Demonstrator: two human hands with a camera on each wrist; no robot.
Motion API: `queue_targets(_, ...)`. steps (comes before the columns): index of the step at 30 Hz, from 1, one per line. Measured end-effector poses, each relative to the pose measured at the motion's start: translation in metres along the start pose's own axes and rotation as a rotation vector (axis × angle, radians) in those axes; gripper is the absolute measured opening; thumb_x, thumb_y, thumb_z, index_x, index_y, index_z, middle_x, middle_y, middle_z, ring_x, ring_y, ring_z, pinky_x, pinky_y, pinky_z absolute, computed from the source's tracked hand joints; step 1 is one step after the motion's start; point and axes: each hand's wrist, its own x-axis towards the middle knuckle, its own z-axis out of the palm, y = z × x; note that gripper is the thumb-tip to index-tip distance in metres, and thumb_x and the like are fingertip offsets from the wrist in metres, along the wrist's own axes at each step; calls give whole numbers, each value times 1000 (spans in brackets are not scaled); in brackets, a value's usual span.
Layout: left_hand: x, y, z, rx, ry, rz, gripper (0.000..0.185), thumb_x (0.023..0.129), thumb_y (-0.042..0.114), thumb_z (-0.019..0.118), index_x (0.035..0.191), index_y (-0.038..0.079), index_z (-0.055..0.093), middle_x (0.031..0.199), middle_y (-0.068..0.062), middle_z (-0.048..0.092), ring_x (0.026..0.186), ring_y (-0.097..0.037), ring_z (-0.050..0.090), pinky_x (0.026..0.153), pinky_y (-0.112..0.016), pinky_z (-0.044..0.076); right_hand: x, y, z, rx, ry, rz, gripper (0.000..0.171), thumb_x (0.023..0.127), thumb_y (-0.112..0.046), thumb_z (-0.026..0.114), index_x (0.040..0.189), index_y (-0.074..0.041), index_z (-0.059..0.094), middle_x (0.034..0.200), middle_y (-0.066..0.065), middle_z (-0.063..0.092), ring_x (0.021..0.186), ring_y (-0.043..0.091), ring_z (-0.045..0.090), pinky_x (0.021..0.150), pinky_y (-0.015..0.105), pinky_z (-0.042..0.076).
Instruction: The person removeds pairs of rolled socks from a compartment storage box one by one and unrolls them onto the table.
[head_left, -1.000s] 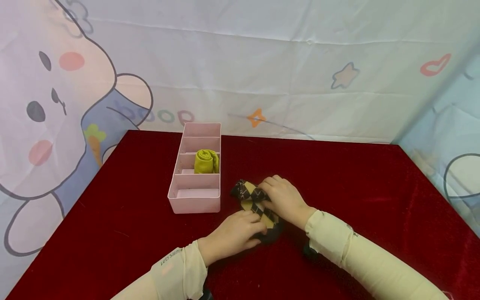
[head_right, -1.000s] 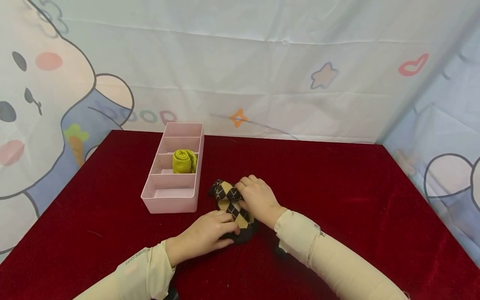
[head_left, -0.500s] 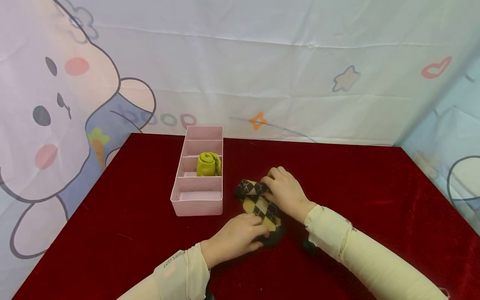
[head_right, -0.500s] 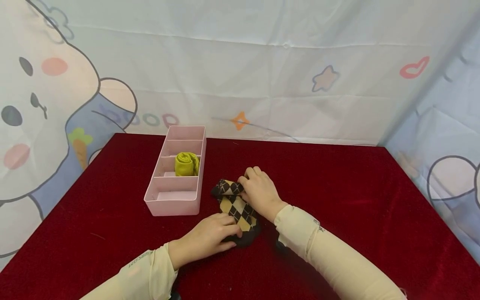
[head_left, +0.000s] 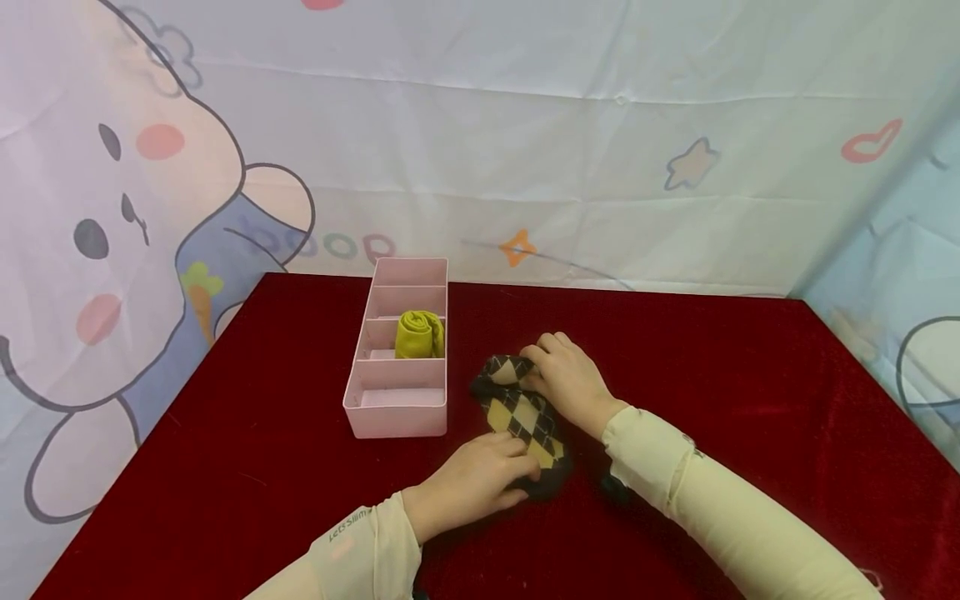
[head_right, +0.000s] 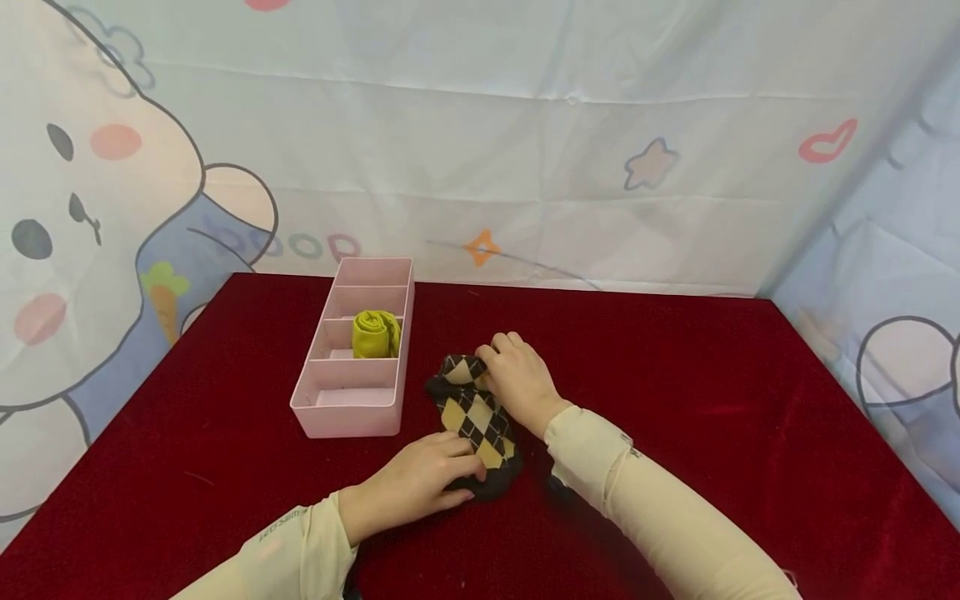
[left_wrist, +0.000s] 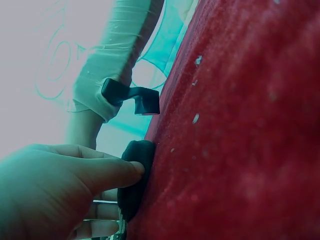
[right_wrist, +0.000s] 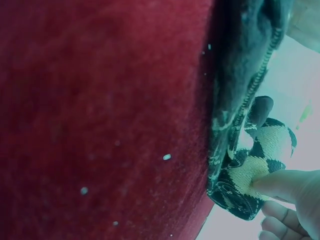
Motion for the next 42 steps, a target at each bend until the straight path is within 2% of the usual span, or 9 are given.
queue_targets(9,0,0,0,-9,10,3,19,78,25,78,93,22,67,90,9,63,85,-9,59,80,-19,48,2,2,6,37,1,25,21,80,-10,76,97,-6,64,89,5,66,79,19,57,68,28,50)
queue_targets(27,0,0,-1,-15,-12,-3,18,79,27,77,94,23,67,91,9,64,87,-8,59,81,-19,48,4,6,12,24,-173,101,32,80,-17,77,108,-4,68,109,8,68,96,22,60,82,31,54)
queue_targets(42,-1,-1,0,-14,-8,-1,18,79,27,77,94,23,67,92,10,64,88,-8,59,82,-19,48,9,8,15,14,-199,100,32,80,-17,77,109,-5,69,110,8,68,97,23,60,85,33,53)
